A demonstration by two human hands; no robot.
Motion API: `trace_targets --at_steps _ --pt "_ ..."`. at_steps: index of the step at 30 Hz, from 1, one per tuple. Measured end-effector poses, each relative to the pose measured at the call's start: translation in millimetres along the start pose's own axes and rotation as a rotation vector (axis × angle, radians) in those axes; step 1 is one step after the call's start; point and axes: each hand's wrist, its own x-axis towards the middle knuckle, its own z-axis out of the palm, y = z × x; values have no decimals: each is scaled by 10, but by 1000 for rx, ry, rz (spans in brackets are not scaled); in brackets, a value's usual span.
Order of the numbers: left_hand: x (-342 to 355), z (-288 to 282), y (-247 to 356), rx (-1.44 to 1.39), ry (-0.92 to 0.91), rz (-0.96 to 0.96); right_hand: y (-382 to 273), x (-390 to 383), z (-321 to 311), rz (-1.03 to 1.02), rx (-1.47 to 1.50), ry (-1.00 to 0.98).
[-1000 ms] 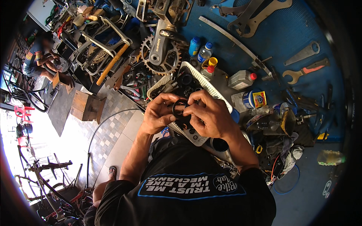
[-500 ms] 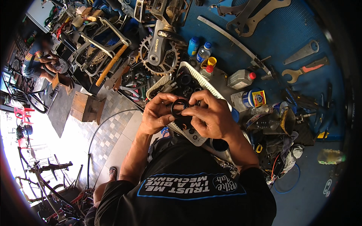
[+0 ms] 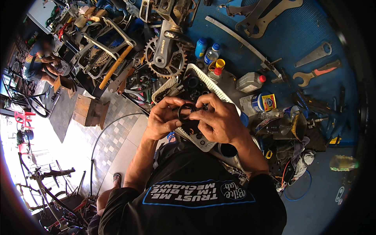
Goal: The person handles small bicycle parts at a cluttered workbench, picking up and inspecting a black ring-shaped component. They use a small tool to scrape or clean the inner surface of the ring, then place it back into a parts tray. The person continues to manipulate similar small components throughout the clip.
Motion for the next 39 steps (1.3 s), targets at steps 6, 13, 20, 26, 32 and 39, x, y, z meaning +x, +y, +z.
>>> trace_targets --at_steps 6,13,20,26,32,39 --pt "5 0 -7 52 -6 14 -11 23 -3 20 5 83" --pt "-7 17 21 89 -10 8 2 1 -7 -29 12 33" --pt "-4 13 60 197 -34 50 -19 -19 -71 -15 -25 57" --pt "35 105 123 171 -27 114 -35 -147 -13 -9 -30 -10" --pt "31 65 119 289 -30 133 -129 -216 148 138 374 0" --pt "9 78 126 260 29 118 -84 -208 75 163 385 -32"
